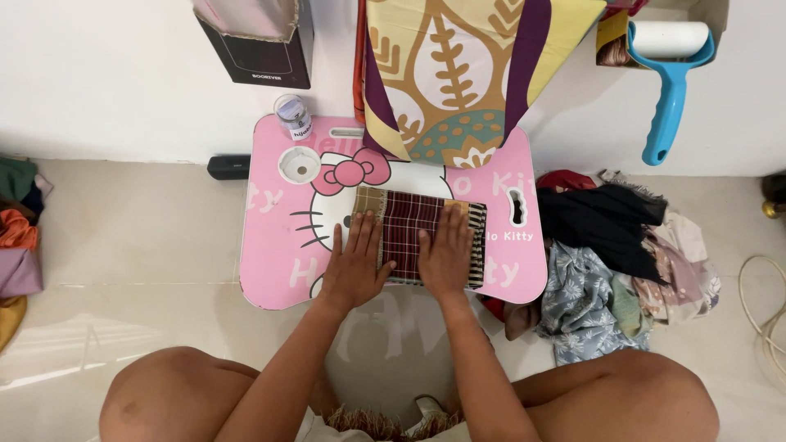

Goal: The person uses a lint roller to remove lint from a small checkered cloth and then folds it neatly on a small pink table.

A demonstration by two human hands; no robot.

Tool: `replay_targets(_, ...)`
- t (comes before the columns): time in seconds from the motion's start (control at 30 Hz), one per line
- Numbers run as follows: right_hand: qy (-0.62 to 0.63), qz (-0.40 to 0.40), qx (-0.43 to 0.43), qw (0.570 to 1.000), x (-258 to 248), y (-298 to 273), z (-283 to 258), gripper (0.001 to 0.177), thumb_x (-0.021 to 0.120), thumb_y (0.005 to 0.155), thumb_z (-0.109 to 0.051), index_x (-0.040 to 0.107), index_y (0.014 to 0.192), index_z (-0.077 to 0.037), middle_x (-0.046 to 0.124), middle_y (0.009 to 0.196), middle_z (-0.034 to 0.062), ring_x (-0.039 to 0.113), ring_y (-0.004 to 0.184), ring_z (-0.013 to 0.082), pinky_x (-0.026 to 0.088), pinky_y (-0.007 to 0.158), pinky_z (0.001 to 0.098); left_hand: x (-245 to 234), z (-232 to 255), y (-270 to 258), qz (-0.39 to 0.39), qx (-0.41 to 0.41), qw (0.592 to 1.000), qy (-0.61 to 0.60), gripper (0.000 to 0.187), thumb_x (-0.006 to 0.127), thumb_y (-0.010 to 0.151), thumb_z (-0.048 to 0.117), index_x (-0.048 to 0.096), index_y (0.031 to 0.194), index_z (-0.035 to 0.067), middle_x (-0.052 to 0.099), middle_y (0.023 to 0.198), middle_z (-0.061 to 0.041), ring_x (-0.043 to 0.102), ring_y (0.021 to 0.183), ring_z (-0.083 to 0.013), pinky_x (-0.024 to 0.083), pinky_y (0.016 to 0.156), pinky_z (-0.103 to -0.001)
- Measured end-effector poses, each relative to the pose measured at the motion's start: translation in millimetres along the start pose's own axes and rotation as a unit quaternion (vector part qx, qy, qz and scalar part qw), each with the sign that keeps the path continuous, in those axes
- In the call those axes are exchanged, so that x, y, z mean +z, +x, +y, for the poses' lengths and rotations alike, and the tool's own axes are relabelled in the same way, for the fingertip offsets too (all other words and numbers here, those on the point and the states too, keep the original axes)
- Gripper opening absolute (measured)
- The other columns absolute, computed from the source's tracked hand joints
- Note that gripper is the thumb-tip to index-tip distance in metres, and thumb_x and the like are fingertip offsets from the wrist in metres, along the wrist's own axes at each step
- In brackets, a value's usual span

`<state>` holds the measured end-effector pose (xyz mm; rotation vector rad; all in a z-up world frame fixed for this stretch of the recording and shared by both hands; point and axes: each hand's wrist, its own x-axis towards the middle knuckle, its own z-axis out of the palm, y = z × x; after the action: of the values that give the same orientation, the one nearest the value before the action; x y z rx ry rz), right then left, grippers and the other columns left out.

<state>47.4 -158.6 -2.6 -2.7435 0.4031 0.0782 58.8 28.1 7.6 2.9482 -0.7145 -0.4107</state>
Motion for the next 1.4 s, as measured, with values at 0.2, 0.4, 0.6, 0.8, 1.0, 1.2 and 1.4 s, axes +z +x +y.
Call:
replay_targets(0.2,-0.009,0.002,-0.138,0.990,-4,20,29,0.074,0.033,0.110,-0.055,0.017,0.167,-0.010,0.011,0.173,0.0166,0.010,0.158,0.0373,0.003,0.128,0.0495,19,35,-19,0.086,-0.094,0.991,0.036,0.087,0.027,0.101,0.067,0.022,0.162,0.006,0.019,0.169,-0.018,0.012,0.157,-0.0355,0.007,0.119,-0.073)
replay_targets(0.4,-0.076,-0.044,-0.255,0.963,-15,51,43,0.075,0.033,0.107,-0.060,0.018,0.166,-0.016,0.010,0.174,0.0072,0.008,0.159,0.0290,0.003,0.129,0.0457,2,25,-19,0.210,-0.034,0.976,0.048,0.074,0.031,0.103,0.062,0.049,0.148,0.006,0.036,0.161,-0.019,0.025,0.154,-0.0362,0.011,0.121,-0.070)
replay_targets(0.6,0.024,-0.057,-0.353,0.933,-7,19,-26,0.065,0.039,0.111,-0.045,0.024,0.165,-0.014,0.019,0.172,0.0113,0.016,0.157,0.0333,0.009,0.127,0.0486,23,-8,-3,0.135,-0.039,0.990,0.030,0.075,0.026,0.105,0.057,0.025,0.163,0.010,0.015,0.173,-0.012,0.010,0.159,-0.0310,0.007,0.123,-0.067)
replay_targets(0.8,-0.047,-0.083,-0.353,0.931,3,25,-18,0.061,0.030,0.112,-0.047,0.023,0.166,-0.019,0.019,0.172,0.0052,0.020,0.156,0.0292,0.011,0.127,0.0511,13,-4,-4,0.083,-0.058,0.995,0.005,0.079,0.022,0.104,0.061,0.018,0.164,0.009,0.010,0.173,-0.014,0.003,0.160,-0.0316,0.003,0.123,-0.068)
replay_targets(1.0,-0.106,-0.077,-0.278,0.952,-22,61,16,0.066,0.023,0.111,-0.054,0.018,0.167,-0.018,0.015,0.173,0.0060,0.014,0.158,0.0294,0.005,0.129,0.0491,11,2,-4,0.084,-0.084,0.993,0.023,0.080,0.018,0.105,0.063,0.016,0.164,0.009,0.008,0.173,-0.013,0.003,0.159,-0.0312,-0.004,0.120,-0.075)
replay_targets(1.2,-0.185,-0.064,-0.297,0.935,-32,51,9,0.075,0.024,0.109,-0.060,0.015,0.167,-0.013,0.011,0.173,0.0136,0.009,0.158,0.0335,0.003,0.129,0.0517,3,17,-12,0.063,-0.161,0.984,0.032,0.084,0.014,0.104,0.064,0.021,0.162,0.005,0.016,0.170,-0.018,0.009,0.158,-0.0345,-0.009,0.117,-0.079)
replay_targets(1.4,-0.201,-0.206,-0.322,0.902,-37,6,19,0.077,0.021,0.105,-0.068,0.022,0.165,-0.019,0.012,0.172,0.0115,0.011,0.157,0.0370,-0.005,0.125,0.0587,-31,30,-31,-0.023,-0.193,0.975,0.110,0.086,0.023,0.101,0.066,0.035,0.157,0.002,0.038,0.159,-0.020,0.032,0.144,-0.0372,-0.005,0.117,-0.083)
